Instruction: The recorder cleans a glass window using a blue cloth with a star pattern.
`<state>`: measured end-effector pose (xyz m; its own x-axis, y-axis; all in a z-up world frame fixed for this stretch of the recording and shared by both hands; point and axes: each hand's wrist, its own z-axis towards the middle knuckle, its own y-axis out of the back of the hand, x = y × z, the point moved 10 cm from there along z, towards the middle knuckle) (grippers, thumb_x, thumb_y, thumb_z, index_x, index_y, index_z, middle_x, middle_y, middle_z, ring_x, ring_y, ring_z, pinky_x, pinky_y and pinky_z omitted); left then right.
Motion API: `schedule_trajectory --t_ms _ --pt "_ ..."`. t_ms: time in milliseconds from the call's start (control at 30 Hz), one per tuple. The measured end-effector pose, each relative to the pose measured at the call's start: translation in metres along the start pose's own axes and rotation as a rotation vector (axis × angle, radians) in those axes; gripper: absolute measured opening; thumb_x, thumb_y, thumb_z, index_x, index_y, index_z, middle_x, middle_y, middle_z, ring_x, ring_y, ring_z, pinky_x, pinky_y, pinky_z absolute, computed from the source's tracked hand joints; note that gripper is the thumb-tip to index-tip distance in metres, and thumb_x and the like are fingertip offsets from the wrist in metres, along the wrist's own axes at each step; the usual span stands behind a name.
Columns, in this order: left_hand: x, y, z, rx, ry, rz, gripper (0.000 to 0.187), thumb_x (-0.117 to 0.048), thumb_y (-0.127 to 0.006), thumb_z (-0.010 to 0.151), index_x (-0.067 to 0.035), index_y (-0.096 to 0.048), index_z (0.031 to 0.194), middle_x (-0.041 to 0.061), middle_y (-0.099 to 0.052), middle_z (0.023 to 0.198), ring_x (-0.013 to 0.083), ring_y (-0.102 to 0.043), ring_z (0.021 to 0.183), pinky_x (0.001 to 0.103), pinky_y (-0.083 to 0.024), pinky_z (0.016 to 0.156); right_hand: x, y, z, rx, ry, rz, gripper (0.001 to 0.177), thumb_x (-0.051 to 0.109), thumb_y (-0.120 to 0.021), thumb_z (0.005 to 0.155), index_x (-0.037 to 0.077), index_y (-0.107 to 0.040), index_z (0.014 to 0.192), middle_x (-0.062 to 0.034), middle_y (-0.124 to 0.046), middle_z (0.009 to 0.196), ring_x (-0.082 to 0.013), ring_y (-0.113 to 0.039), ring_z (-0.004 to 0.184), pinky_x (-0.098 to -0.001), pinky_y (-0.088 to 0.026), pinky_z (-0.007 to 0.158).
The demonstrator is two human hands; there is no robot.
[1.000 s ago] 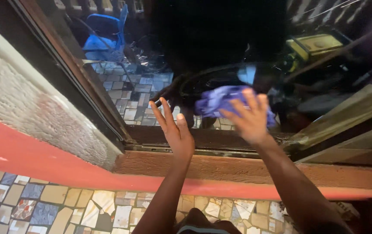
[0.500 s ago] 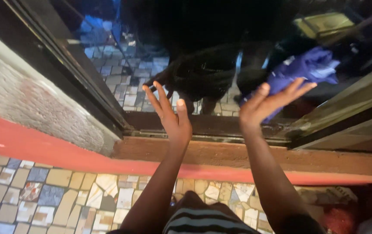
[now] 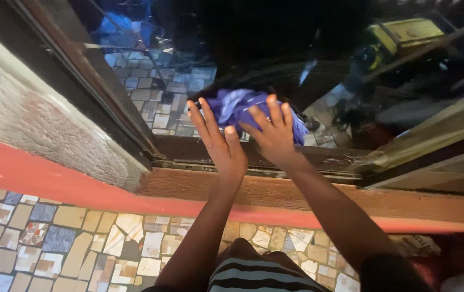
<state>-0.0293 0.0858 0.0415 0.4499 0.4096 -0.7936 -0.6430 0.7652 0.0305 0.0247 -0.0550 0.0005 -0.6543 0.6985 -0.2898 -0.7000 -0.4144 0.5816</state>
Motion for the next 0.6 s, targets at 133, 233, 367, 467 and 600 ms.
schedule_trajectory --t_ms 133,233,367,467,600 --pt "-0.008 -0.007 -0.002 0.014 -0.060 0.038 0.069 -0.050 -0.029 0.116 -0.004 -0.026 0.168 0.022 -0.006 0.179 0.0486 -0.005 0.168 0.059 -0.012 0.136 -0.024 0.009 -0.024 0.100 0.108 -0.032 0.047 0.014 -0.065 0.095 0.030 -0.071 0.138 -0.0035 -0.036 0.170 -0.0382 -0.020 0.161 -0.0616 -0.014 0.126" --pt "-0.007 -0.007 -0.004 0.004 -0.044 0.078 0.070 -0.051 -0.029 0.115 -0.005 -0.028 0.168 0.020 -0.006 0.179 0.0474 -0.006 0.168 0.061 -0.013 0.136 -0.055 0.031 -0.043 0.025 0.133 -0.127 0.052 0.008 -0.060 0.099 0.032 -0.067 0.145 -0.0045 -0.031 0.172 -0.0362 -0.012 0.162 -0.0601 -0.005 0.129" --pt "-0.004 -0.009 -0.004 0.019 -0.051 0.053 0.069 -0.050 -0.031 0.116 -0.007 -0.026 0.169 0.020 -0.003 0.180 0.0487 -0.002 0.168 0.063 -0.014 0.135 -0.107 0.093 -0.061 -0.330 -0.147 -0.108 0.047 0.013 -0.053 0.109 0.029 -0.049 0.153 -0.0073 -0.024 0.174 -0.0366 -0.012 0.164 -0.0605 -0.002 0.132" --pt "-0.009 -0.007 -0.003 0.034 -0.056 0.067 0.069 -0.044 -0.043 0.115 -0.007 -0.024 0.170 0.020 -0.001 0.179 0.0494 -0.001 0.167 0.063 -0.015 0.134 -0.132 0.107 -0.084 -0.509 -0.395 -0.075 0.048 0.026 -0.044 0.114 0.027 -0.034 0.161 -0.0104 -0.018 0.173 -0.0377 -0.012 0.164 -0.0591 -0.007 0.132" --pt "-0.014 -0.001 -0.002 0.064 -0.080 0.103 0.074 -0.035 -0.061 0.110 -0.007 -0.025 0.168 0.021 -0.002 0.177 0.0499 -0.001 0.165 0.062 -0.016 0.132 -0.141 0.093 -0.096 -0.690 -0.761 0.109 0.062 0.047 -0.041 0.119 0.024 -0.014 0.170 -0.0181 0.004 0.173 -0.0395 -0.003 0.162 -0.0562 -0.016 0.133"
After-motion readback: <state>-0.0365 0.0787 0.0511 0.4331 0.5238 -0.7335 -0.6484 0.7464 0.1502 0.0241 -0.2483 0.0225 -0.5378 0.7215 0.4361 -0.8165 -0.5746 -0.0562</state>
